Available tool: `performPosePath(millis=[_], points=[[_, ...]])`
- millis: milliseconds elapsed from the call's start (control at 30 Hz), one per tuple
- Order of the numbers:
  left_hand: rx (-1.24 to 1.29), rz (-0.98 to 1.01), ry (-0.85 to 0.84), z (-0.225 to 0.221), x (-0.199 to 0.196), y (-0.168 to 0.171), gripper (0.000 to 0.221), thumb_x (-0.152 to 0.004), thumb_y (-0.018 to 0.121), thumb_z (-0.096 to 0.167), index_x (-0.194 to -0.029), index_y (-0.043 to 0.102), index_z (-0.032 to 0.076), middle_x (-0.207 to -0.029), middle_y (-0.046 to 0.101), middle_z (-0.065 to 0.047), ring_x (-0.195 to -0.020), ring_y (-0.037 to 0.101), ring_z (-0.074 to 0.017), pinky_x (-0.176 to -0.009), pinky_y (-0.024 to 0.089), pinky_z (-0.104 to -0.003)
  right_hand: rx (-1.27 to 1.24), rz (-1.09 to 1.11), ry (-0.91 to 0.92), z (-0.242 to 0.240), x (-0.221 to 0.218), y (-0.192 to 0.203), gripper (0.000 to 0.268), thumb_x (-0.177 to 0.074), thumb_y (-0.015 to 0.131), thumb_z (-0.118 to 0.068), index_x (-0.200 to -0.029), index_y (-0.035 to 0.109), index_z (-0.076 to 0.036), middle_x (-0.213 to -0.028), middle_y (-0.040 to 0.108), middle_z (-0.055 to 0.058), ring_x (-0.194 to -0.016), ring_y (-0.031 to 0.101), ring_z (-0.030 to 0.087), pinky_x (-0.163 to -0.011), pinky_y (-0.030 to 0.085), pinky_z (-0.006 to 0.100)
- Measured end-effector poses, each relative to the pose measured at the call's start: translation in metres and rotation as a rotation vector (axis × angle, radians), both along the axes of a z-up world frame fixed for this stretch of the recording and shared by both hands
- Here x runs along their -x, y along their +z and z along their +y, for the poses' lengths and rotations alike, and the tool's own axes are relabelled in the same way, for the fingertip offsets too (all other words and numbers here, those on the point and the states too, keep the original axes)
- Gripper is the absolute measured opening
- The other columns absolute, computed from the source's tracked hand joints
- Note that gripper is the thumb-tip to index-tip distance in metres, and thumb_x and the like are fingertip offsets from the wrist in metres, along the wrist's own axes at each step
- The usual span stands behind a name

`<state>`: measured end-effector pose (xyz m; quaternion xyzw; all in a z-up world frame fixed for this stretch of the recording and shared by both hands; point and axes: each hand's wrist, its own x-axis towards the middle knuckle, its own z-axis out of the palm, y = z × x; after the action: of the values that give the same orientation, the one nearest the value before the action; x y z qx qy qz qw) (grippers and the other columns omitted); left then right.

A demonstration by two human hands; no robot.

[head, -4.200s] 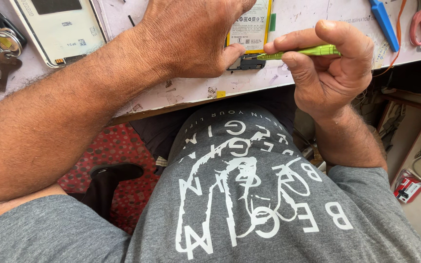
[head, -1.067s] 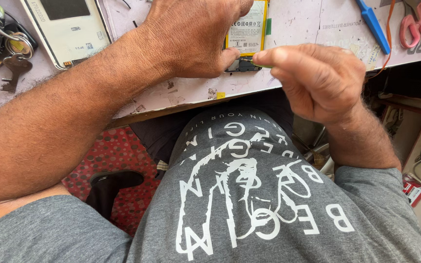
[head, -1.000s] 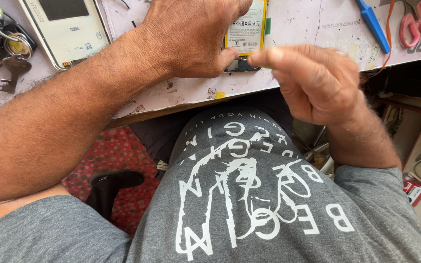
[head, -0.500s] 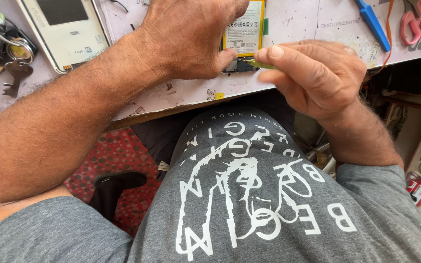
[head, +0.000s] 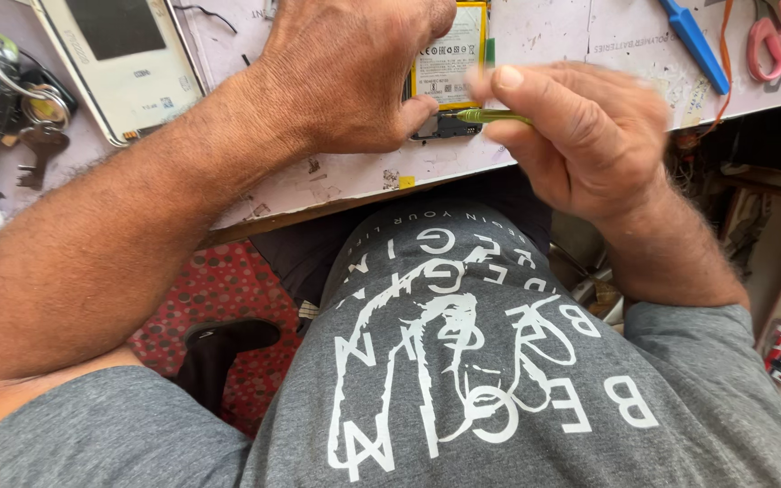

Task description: The person uses a green-handled screwdriver to remove screws from the internal frame of a disassembled smartphone. They carefully unscrew multiple fasteners around the battery and motherboard area, placing the screws aside on the workbench.

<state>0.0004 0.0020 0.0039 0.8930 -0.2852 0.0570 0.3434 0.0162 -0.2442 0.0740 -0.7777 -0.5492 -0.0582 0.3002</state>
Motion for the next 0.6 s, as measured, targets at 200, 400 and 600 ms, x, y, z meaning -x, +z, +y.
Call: performPosePath(millis=[200, 400, 600], points=[[0.034, -0.028, -0.001, -0.001, 0.001, -0.001, 0.047, -0.075, 0.093, 0.03, -0.109, 0.072, 0.004, -0.091, 0.071, -0.013, -0.084, 0.071, -0.0307, -0.069, 0.055, -0.046, 0.006, -0.003, 0.016, 0.003, 0.007, 0.008, 0.034, -0.104, 0.074, -0.012, -0.132, 0.057, -0.003, -0.1, 0.075, 0.016, -0.085, 0.077, 0.027, -0.069, 0.064, 0.036], [0.027, -0.028, -0.005, 0.001, 0.001, 0.0, 0.047, -0.075, 0.093, 0.03, -0.108, 0.072, 0.004, -0.089, 0.071, -0.013, -0.083, 0.072, -0.0301, -0.069, 0.055, -0.045, -0.014, 0.067, 0.014, 0.005, 0.011, 0.003, 0.033, -0.116, 0.07, -0.012, -0.143, 0.054, -0.004, -0.114, 0.075, 0.014, -0.097, 0.078, 0.025, -0.079, 0.066, 0.033], [0.018, -0.059, 0.004, 0.002, -0.001, 0.002, 0.045, -0.075, 0.093, 0.031, -0.104, 0.072, 0.004, -0.089, 0.07, -0.012, -0.083, 0.071, -0.0308, -0.067, 0.053, -0.047, -0.006, 0.008, -0.019, -0.003, 0.007, -0.001, 0.036, -0.11, 0.074, -0.016, -0.138, 0.056, -0.001, -0.107, 0.076, 0.015, -0.095, 0.078, 0.025, -0.076, 0.065, 0.035]])
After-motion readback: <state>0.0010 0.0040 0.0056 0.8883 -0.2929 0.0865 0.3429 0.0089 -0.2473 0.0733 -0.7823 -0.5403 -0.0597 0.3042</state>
